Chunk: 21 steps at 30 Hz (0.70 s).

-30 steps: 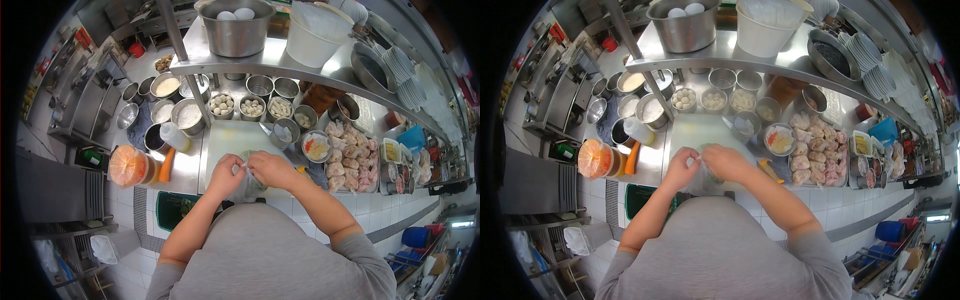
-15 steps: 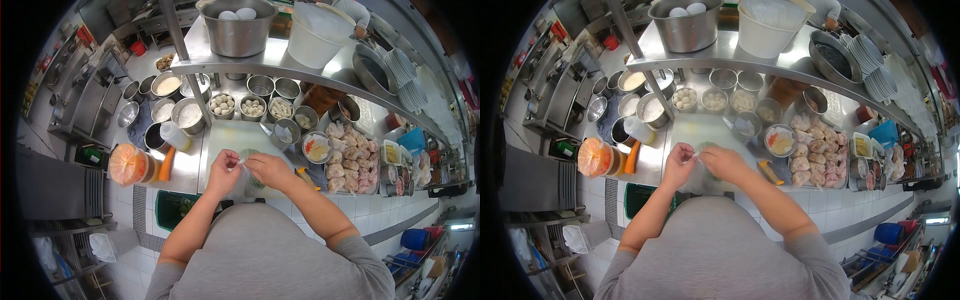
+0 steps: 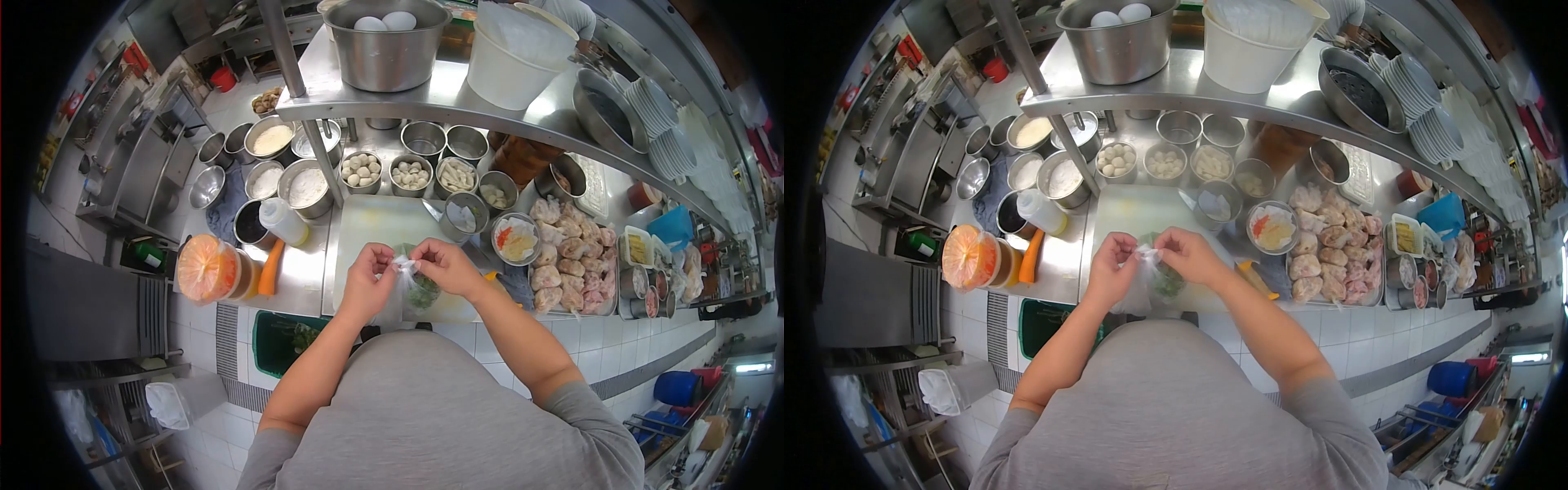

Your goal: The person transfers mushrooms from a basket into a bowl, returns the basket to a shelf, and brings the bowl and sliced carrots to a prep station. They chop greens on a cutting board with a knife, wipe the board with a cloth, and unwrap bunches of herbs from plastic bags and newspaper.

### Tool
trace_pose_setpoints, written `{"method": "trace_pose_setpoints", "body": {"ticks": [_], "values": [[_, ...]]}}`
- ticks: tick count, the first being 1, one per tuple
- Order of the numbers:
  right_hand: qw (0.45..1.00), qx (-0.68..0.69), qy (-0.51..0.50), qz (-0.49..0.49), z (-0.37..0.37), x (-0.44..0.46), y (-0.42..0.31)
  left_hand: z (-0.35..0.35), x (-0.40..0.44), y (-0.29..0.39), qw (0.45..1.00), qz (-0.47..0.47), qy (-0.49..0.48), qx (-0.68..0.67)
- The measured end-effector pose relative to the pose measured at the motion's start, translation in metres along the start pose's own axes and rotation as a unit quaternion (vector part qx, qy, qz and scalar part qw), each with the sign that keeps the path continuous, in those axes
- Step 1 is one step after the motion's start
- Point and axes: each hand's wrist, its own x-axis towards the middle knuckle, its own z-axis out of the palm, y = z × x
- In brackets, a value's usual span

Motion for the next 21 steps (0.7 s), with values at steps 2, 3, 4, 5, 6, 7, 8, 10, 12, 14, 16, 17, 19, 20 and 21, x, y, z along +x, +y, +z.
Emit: {"method": "trace_pose_setpoints", "body": {"ticks": [2,3,4,5,6,7,8,10,12,14,16,17,19,20,21], "values": [[0.998,0.059,0.012,0.002,0.001,-0.001,-0.003,0.000,0.000,-0.001,0.999,-0.026,0.000,-0.038],[0.997,-0.051,0.009,-0.065,0.002,-0.003,-0.020,-0.001,-0.001,0.002,1.000,-0.011,-0.012,-0.026],[0.978,-0.160,0.008,-0.131,0.003,-0.004,-0.029,-0.002,-0.002,0.005,1.000,0.004,-0.025,-0.014],[0.979,-0.159,0.009,-0.130,0.003,-0.003,-0.027,-0.002,-0.003,0.007,1.000,0.004,-0.027,-0.013],[0.974,-0.181,0.043,-0.130,0.002,0.000,-0.026,-0.001,-0.004,0.009,1.000,-0.001,-0.014,-0.024],[0.967,-0.203,0.078,-0.131,0.001,0.001,-0.025,0.000,-0.004,0.010,0.999,-0.006,-0.001,-0.036],[0.967,-0.203,0.081,-0.131,0.003,0.000,-0.032,0.000,-0.002,0.008,0.999,-0.004,-0.004,-0.036],[0.959,-0.222,0.028,-0.172,0.010,-0.005,-0.046,0.001,0.000,0.001,0.996,-0.032,0.003,-0.082],[0.934,-0.288,0.023,-0.213,0.011,-0.005,-0.044,0.000,0.000,0.003,0.993,-0.053,0.002,-0.101],[0.902,-0.350,0.022,-0.253,0.012,-0.003,-0.039,-0.002,0.000,0.006,0.990,-0.073,-0.003,-0.119],[0.885,-0.375,0.051,-0.272,0.011,-0.001,-0.032,-0.003,0.001,0.007,0.987,-0.086,0.010,-0.136],[0.884,-0.376,0.051,-0.272,0.014,-0.001,-0.024,-0.003,0.002,0.006,0.987,-0.086,0.010,-0.136],[0.987,-0.015,0.127,-0.095,0.027,-0.004,-0.003,-0.003,0.003,0.002,0.988,-0.064,0.014,-0.140],[0.988,-0.016,0.124,-0.095,0.033,-0.002,0.002,-0.004,0.004,0.001,0.988,-0.064,0.017,-0.140],[0.983,0.089,0.144,-0.075,0.040,0.001,0.007,-0.004,0.005,0.000,0.985,-0.077,0.018,-0.155]]}}
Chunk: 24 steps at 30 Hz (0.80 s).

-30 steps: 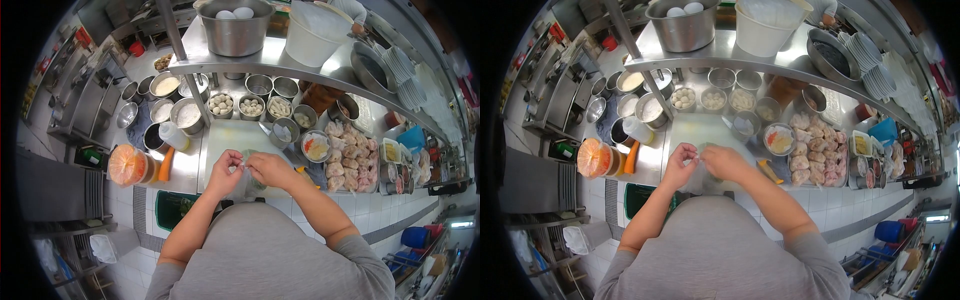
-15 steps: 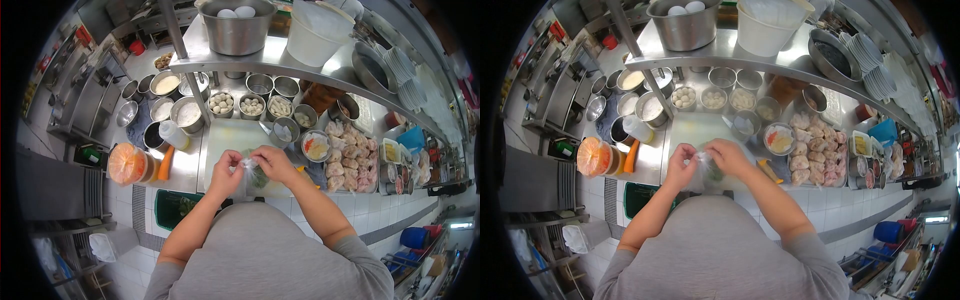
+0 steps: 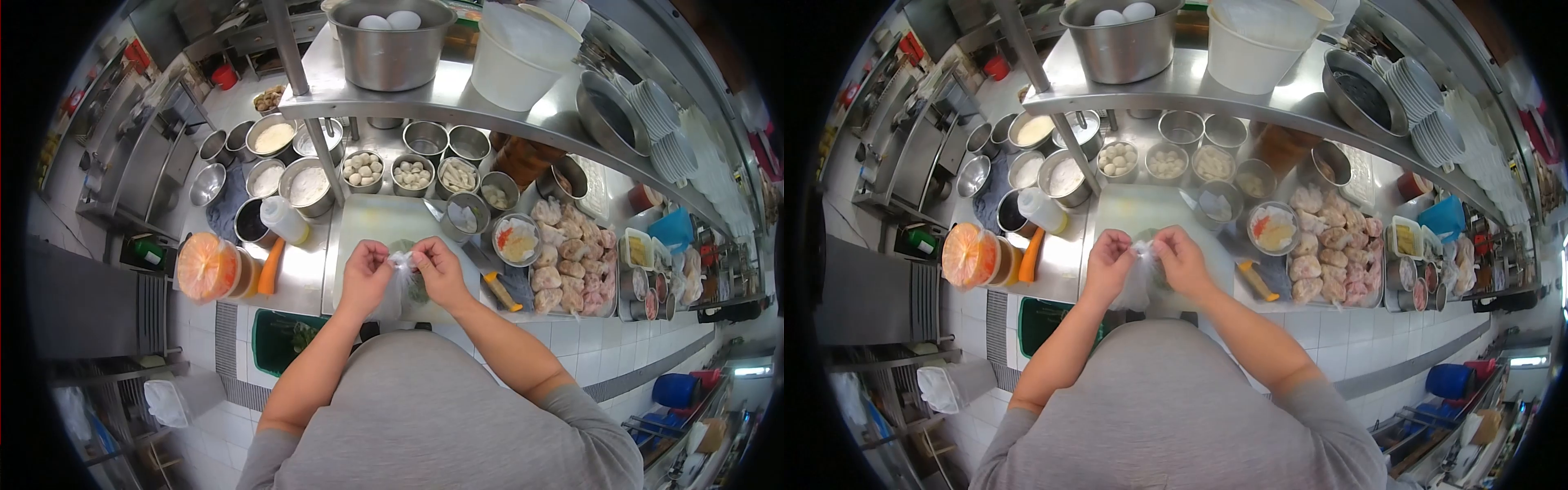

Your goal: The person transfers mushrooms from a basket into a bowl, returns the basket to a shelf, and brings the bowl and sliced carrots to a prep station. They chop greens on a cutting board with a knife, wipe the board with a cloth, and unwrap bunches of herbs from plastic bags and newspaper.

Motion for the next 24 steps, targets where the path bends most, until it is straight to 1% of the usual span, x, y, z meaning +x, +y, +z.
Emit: {"method": "trace_pose_setpoints", "body": {"ticks": [1,2,4,5,6,7,8,9,10,11,12,13,14,16,17,19,20,22,23,24], "values": [[0.994,0.099,0.030,0.033,0.002,-0.001,0.005,-0.001,0.001,-0.001,1.000,-0.013,0.001,-0.015],[0.994,0.098,0.029,0.032,0.003,-0.002,0.002,-0.002,0.001,0.000,1.000,-0.011,0.002,-0.015],[0.999,-0.027,-0.030,-0.006,0.002,-0.007,-0.004,-0.007,0.000,0.000,0.999,-0.044,0.011,-0.009],[0.999,-0.026,-0.030,-0.005,-0.003,-0.004,-0.014,-0.007,-0.002,0.001,0.999,-0.045,0.012,-0.008],[0.973,-0.187,-0.079,-0.106,-0.009,0.001,-0.027,-0.007,-0.004,0.002,0.999,-0.039,0.003,-0.017],[0.910,-0.340,-0.126,-0.203,-0.013,0.005,-0.034,-0.007,-0.006,0.003,0.999,-0.033,-0.006,-0.025],[0.910,-0.341,-0.125,-0.202,-0.012,0.007,-0.033,-0.006,-0.006,0.003,0.999,-0.034,-0.007,-0.025],[0.977,-0.189,-0.077,-0.057,-0.011,0.009,-0.029,-0.005,-0.007,0.002,0.999,-0.021,-0.012,-0.034],[0.995,-0.028,-0.025,0.091,-0.010,0.011,-0.025,-0.004,-0.007,0.001,0.999,-0.009,-0.016,-0.043],[0.995,-0.029,-0.025,0.091,-0.010,0.013,-0.022,-0.004,-0.006,0.002,0.999,-0.008,-0.016,-0.044],[0.983,0.102,-0.002,0.151,-0.009,0.016,-0.018,-0.004,-0.004,0.002,1.000,0.017,-0.011,-0.015],[0.950,0.231,0.021,0.211,-0.008,0.017,-0.014,-0.004,-0.004,0.002,0.999,0.041,-0.005,0.013],[0.950,0.230,0.019,0.212,-0.004,0.018,-0.012,-0.004,-0.006,0.004,0.999,0.041,-0.002,0.012],[0.912,0.343,0.091,0.205,0.002,0.020,-0.007,-0.004,-0.008,0.009,0.996,0.073,0.001,0.052],[0.912,0.344,0.092,0.206,0.003,0.019,-0.006,-0.005,-0.008,0.007,0.996,0.072,0.001,0.053],[0.923,0.325,0.080,0.187,0.003,0.020,-0.007,-0.006,-0.006,0.002,0.999,0.039,0.010,-0.026],[0.924,0.324,0.079,0.188,0.003,0.020,-0.011,-0.006,-0.007,0.003,0.999,0.039,0.010,-0.027],[0.954,0.253,0.016,0.157,0.001,0.020,-0.020,-0.005,-0.010,0.006,0.999,0.024,0.011,-0.025],[0.955,0.252,0.014,0.157,0.003,0.019,-0.032,-0.006,-0.008,0.006,0.999,0.026,0.013,-0.026],[0.995,0.059,-0.032,0.079,0.006,0.015,-0.049,-0.009,-0.008,0.004,1.000,0.019,0.003,-0.010]]}}
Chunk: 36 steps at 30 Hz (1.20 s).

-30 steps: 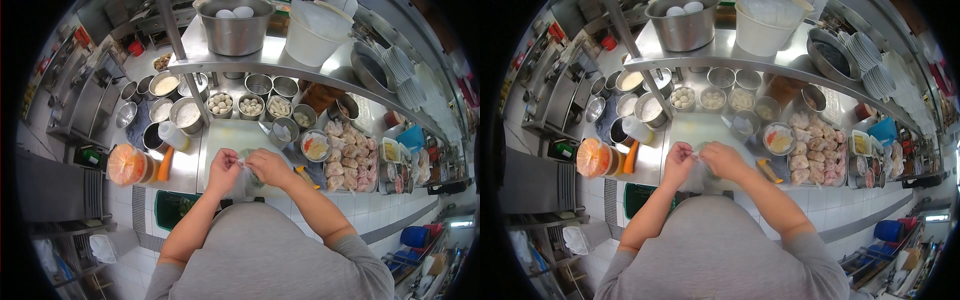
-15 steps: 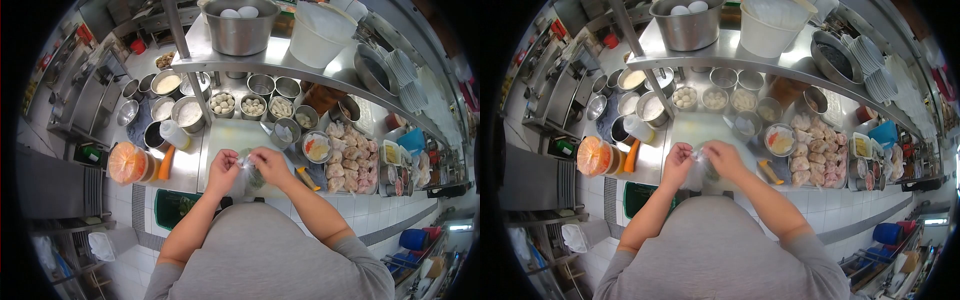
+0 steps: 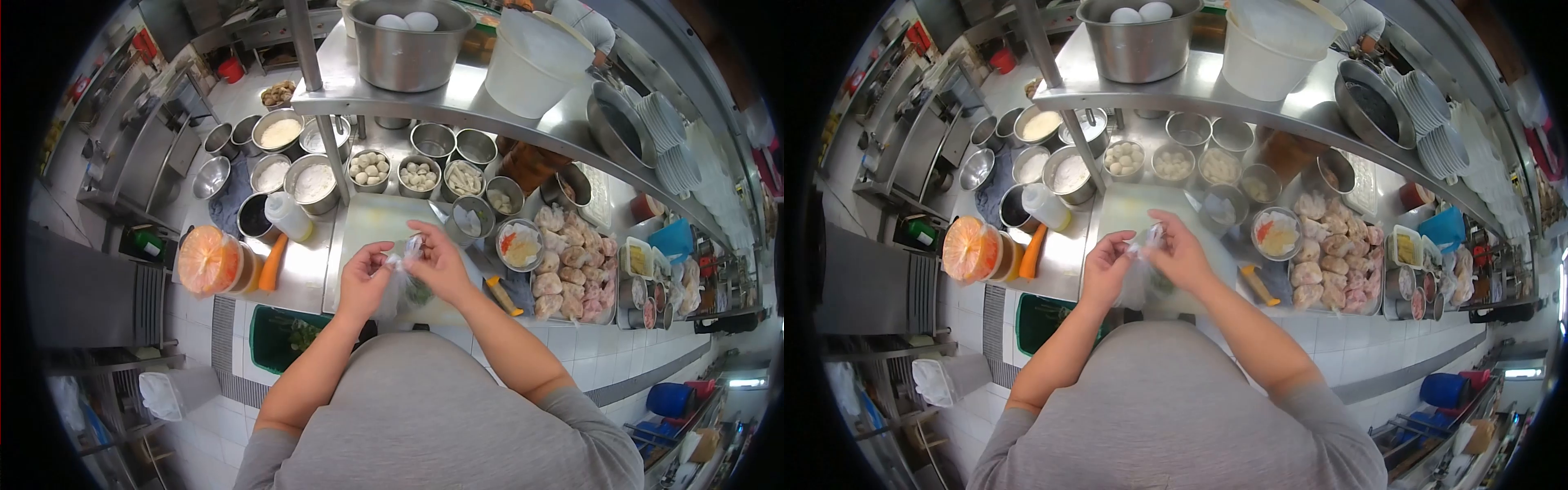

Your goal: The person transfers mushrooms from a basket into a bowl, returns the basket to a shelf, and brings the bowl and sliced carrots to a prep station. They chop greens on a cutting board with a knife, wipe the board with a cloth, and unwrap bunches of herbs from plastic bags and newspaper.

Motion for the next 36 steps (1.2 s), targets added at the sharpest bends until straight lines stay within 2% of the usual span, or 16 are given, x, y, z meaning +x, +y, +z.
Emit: {"method": "trace_pose_setpoints", "body": {"ticks": [1,2,4,8,9,10,11,13,14,16,20,22,23,25,32,36], "values": [[0.977,-0.200,-0.032,-0.073,0.003,-0.005,-0.007,-0.003,-0.001,-0.001,1.000,-0.008,-0.011,0.016],[0.977,-0.199,-0.033,-0.072,0.000,-0.005,-0.008,-0.003,-0.002,0.000,1.000,-0.009,-0.011,0.017],[0.901,-0.391,-0.091,-0.162,-0.007,-0.002,-0.011,0.001,-0.001,0.002,0.997,-0.022,-0.002,0.073],[0.912,-0.359,-0.074,-0.185,-0.009,-0.002,0.005,0.006,0.001,0.000,0.999,-0.004,0.046,-0.018],[0.970,-0.210,-0.037,-0.117,-0.006,-0.003,0.019,0.004,0.002,-0.003,0.999,-0.003,0.050,0.000],[0.997,-0.055,0.000,-0.046,-0.005,-0.005,0.030,0.002,0.004,-0.006,0.998,-0.002,0.054,0.017],[0.997,-0.055,-0.002,-0.046,-0.004,-0.008,0.030,-0.001,0.006,-0.004,0.998,-0.001,0.056,0.017],[0.983,-0.129,-0.020,-0.126,-0.003,-0.013,0.030,-0.005,0.005,-0.001,0.994,-0.056,0.015,0.088],[0.984,-0.129,-0.021,-0.125,-0.003,-0.014,0.025,-0.005,0.004,0.003,0.994,-0.057,0.015,0.089],[0.910,-0.357,-0.042,-0.207,-0.004,-0.015,0.016,-0.002,0.004,0.011,0.995,-0.081,0.021,0.057],[0.905,-0.379,-0.049,-0.186,0.002,-0.019,0.000,0.005,0.004,0.012,0.994,-0.098,0.044,0.002],[0.848,-0.474,-0.051,-0.230,0.002,-0.018,-0.001,0.005,0.004,0.006,0.997,-0.062,0.041,0.032],[0.848,-0.474,-0.052,-0.230,0.003,-0.017,-0.002,0.006,0.004,0.007,0.997,-0.062,0.042,0.032],[0.809,-0.523,-0.027,-0.268,0.007,-0.015,-0.004,0.010,0.004,0.009,0.998,-0.045,0.041,0.013],[0.796,-0.524,0.001,-0.302,0.017,-0.019,-0.001,0.015,0.000,0.022,0.997,-0.018,0.071,0.038],[0.790,-0.517,-0.004,-0.331,0.010,-0.022,0.008,0.015,-0.003,0.020,0.995,-0.059,0.072,0.021]]}}
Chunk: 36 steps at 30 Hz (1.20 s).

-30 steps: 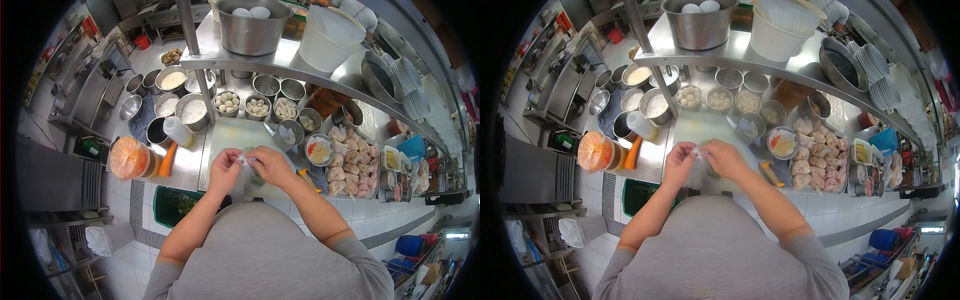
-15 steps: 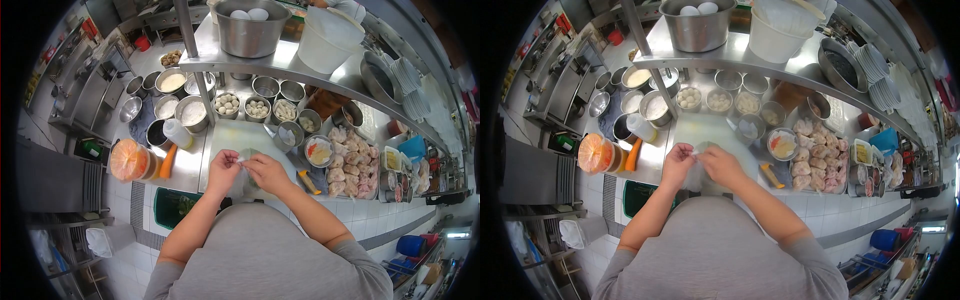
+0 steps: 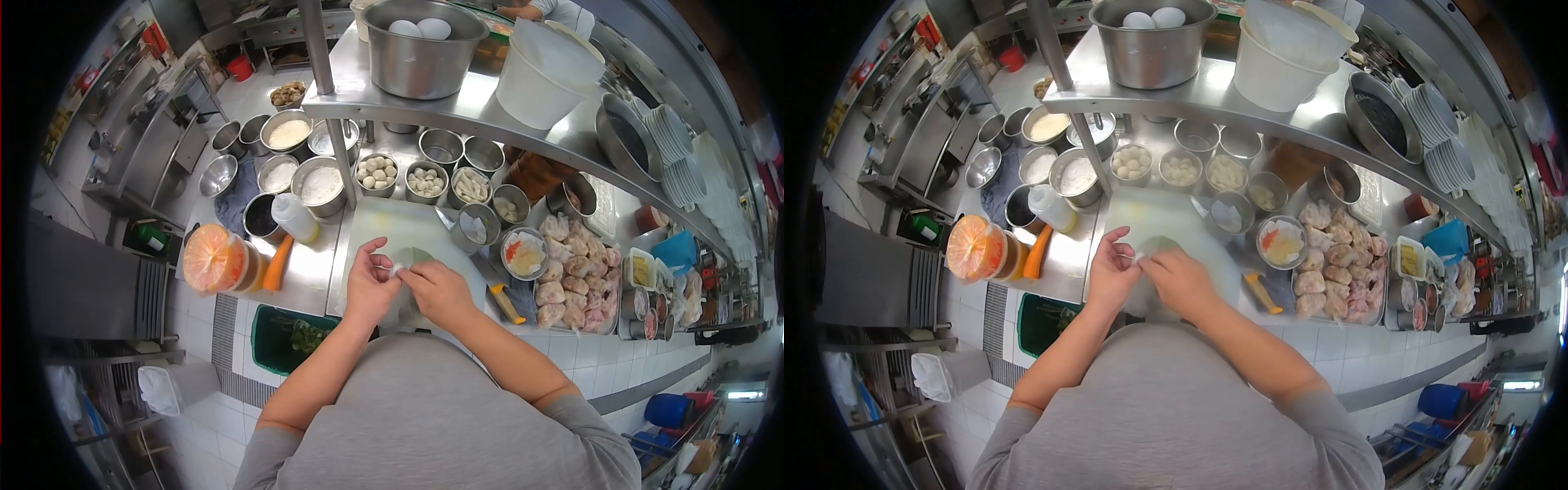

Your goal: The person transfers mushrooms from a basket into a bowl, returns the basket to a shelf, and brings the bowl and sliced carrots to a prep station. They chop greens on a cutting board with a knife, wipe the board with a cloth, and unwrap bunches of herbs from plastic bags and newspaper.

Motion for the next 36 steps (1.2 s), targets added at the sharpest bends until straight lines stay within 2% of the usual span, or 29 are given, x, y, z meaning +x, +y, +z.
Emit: {"method": "trace_pose_setpoints", "body": {"ticks": [2,4,5,7,10,14,16,17,19,23,25,26,28,29,30,31,32,34,35,36], "values": [[1.000,-0.002,-0.006,-0.007,-0.002,-0.001,0.002,0.001,-0.003,0.002,1.000,-0.015,-0.003,0.005],[1.000,0.005,-0.028,-0.011,-0.005,0.001,0.002,0.005,-0.009,0.009,0.995,0.011,-0.003,0.101],[1.000,0.005,-0.027,-0.011,-0.005,0.001,0.003,0.006,-0.010,0.008,0.995,0.011,-0.004,0.102],[0.999,0.009,-0.050,-0.019,-0.006,0.002,0.004,0.007,-0.011,0.006,0.960,0.150,-0.003,0.236],[0.999,0.015,-0.034,-0.019,-0.006,0.001,0.004,0.009,-0.012,0.019,0.970,0.108,0.009,0.218],[0.999,0.021,-0.029,-0.008,-0.003,-0.002,0.004,0.006,-0.012,0.018,0.964,0.118,0.007,0.237],[1.000,0.022,-0.022,-0.003,-0.001,-0.005,0.006,0.006,-0.014,0.026,0.979,0.039,-0.015,0.202],[1.000,0.022,-0.022,-0.003,-0.002,-0.004,0.006,0.005,-0.012,0.023,0.978,0.040,-0.015,0.202],[0.999,0.041,-0.021,0.010,-0.006,-0.004,0.005,0.001,-0.007,0.015,0.996,-0.028,-0.042,0.070],[0.997,0.039,-0.060,0.008,-0.015,0.001,0.015,0.002,-0.008,0.012,0.998,-0.039,-0.050,0.012],[0.996,0.068,-0.055,0.023,-0.014,0.000,0.018,0.002,-0.006,0.005,0.989,0.065,-0.056,0.123],[0.996,0.068,-0.056,0.023,-0.016,0.001,0.017,0.002,-0.005,0.002,0.989,0.064,-0.056,0.122],[0.960,0.223,-0.086,0.145,-0.020,0.004,0.015,0.002,-0.003,-0.003,0.987,0.091,-0.030,0.128],[0.960,0.223,-0.086,0.144,-0.011,-0.001,0.023,0.001,-0.003,-0.002,0.987,0.092,-0.030,0.127],[0.887,0.392,-0.034,0.243,0.006,-0.010,0.036,0.001,-0.003,-0.001,0.984,0.113,-0.039,0.129],[0.771,0.544,0.019,0.330,0.016,-0.016,0.044,0.000,-0.004,-0.001,0.981,0.133,-0.049,0.130],[0.771,0.544,0.019,0.331,0.015,-0.015,0.042,-0.002,-0.003,-0.001,0.981,0.133,-0.049,0.130],[0.749,0.579,0.037,0.321,0.010,-0.011,0.038,-0.005,0.000,-0.001,0.940,0.244,-0.106,0.215],[0.748,0.580,0.035,0.320,0.005,-0.008,0.036,-0.007,-0.002,0.000,0.940,0.245,-0.104,0.215],[0.793,0.538,0.033,0.285,-0.001,-0.006,0.033,-0.008,-0.005,0.001,0.931,0.226,-0.124,0.259]]}}
